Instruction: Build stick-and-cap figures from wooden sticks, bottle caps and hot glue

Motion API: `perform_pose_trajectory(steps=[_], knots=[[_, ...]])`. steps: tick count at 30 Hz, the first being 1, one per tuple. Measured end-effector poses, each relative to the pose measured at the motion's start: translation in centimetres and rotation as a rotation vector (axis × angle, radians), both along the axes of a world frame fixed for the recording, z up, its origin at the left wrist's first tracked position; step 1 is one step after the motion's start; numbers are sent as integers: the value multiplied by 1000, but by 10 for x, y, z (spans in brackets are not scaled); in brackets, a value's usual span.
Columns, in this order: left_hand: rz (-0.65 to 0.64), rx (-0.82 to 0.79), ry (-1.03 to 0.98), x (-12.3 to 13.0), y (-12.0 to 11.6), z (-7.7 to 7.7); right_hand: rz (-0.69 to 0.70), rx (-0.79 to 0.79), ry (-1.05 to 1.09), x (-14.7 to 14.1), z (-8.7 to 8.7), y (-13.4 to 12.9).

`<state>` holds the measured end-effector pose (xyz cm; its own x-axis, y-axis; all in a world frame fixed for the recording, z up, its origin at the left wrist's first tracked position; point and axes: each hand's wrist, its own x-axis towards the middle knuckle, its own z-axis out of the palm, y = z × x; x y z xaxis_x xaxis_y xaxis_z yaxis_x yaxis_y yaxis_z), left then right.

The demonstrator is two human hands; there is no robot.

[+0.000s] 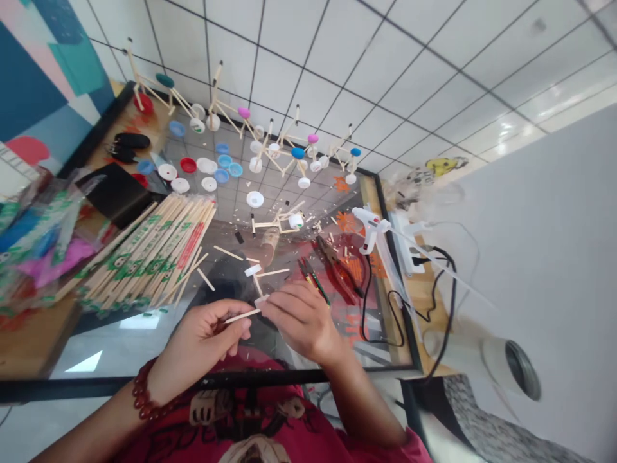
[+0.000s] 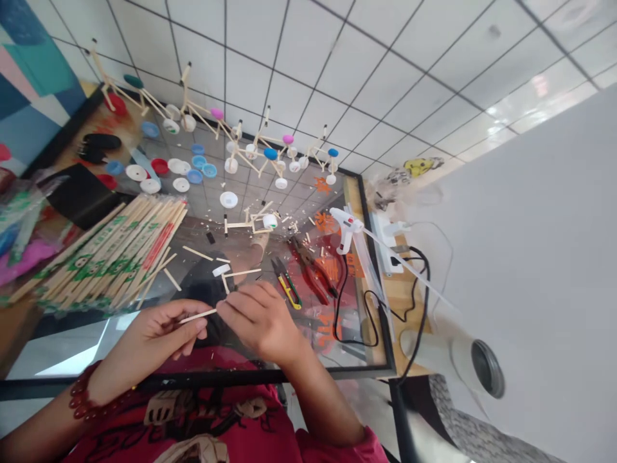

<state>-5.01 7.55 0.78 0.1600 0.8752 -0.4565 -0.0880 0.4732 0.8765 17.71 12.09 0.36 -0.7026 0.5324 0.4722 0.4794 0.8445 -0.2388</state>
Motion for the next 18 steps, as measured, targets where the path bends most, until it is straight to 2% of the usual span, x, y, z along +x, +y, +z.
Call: perform_pose_trajectory(steps=[5,8,14,18], knots=[[17,82,135,-8,-7,-4,-8,-98,15,9,-6,8],[10,198,223,-9,-9,-7,-29,-59,5,15,-7,15],[71,369,532,-1,-6,-16,-270,76,33,38,-25,26],[35,448,624,7,9,-24,-253,35,-34,44,-37,25]])
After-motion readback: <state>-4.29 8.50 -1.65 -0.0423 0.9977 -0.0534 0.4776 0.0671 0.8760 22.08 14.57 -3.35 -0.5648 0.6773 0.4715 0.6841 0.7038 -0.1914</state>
